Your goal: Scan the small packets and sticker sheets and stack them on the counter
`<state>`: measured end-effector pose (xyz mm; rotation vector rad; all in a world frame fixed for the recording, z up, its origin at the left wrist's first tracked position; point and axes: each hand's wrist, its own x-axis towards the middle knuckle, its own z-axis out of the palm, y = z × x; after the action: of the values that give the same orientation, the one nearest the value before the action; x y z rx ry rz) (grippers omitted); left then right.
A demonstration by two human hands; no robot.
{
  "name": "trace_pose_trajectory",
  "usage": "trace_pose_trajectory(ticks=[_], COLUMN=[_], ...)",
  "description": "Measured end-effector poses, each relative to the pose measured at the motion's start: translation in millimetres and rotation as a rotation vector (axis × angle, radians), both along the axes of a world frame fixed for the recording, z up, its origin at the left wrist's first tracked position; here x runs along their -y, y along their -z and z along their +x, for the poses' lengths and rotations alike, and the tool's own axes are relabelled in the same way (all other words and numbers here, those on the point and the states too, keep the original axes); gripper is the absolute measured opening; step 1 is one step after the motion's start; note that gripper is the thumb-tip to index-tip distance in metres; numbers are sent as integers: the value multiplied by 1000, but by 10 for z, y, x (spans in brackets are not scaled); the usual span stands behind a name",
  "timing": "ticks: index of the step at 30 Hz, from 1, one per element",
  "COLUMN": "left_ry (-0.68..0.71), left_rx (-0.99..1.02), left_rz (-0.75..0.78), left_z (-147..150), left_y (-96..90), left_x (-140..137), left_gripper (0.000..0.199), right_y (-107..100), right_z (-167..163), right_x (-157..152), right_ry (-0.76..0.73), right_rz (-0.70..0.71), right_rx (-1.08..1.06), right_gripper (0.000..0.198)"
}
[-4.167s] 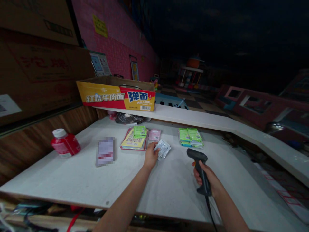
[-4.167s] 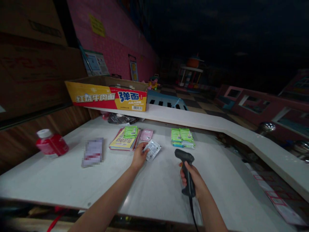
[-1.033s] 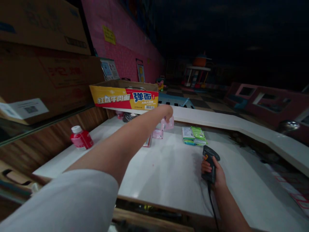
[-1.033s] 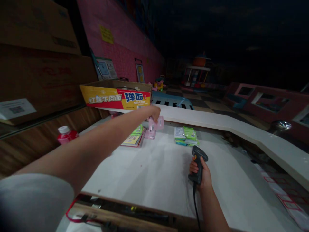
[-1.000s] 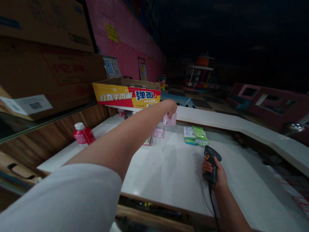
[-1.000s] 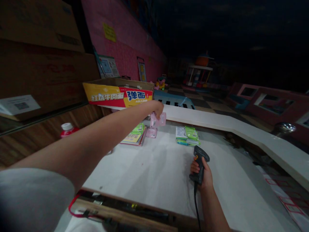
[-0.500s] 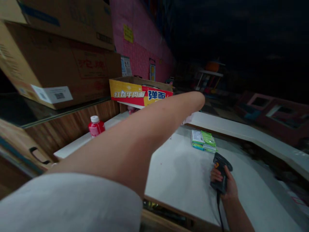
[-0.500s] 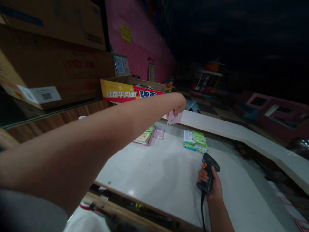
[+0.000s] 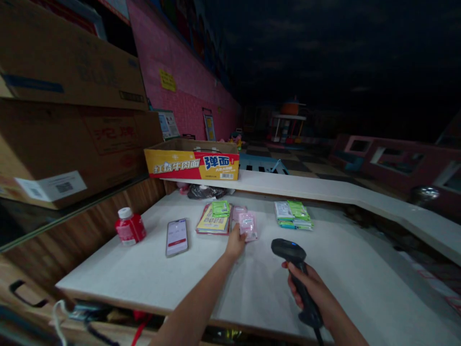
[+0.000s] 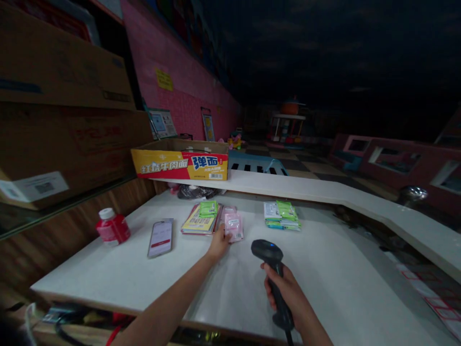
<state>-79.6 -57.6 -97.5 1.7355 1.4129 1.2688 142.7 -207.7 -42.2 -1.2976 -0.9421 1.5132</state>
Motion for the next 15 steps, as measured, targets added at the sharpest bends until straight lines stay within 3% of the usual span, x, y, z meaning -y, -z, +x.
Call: trace_pose_trajectory(ticks=[8,11,15], left_ry=[-27,-56,13], left_rx=[-29,-34,21], left_rz=[29,10,65], left_z=[18,21,19], left_y=[84,64,42], left_x=[12,32,38], left_gripper=[24,22,23], right_y=[-30,-5,88], right_z=[-194,-196,-85], right_x=[126,79,-80], right_ry=[-20,10,48], right_rz=[11,9,19], right_rx=[197,180,34], right_gripper=[43,44,46])
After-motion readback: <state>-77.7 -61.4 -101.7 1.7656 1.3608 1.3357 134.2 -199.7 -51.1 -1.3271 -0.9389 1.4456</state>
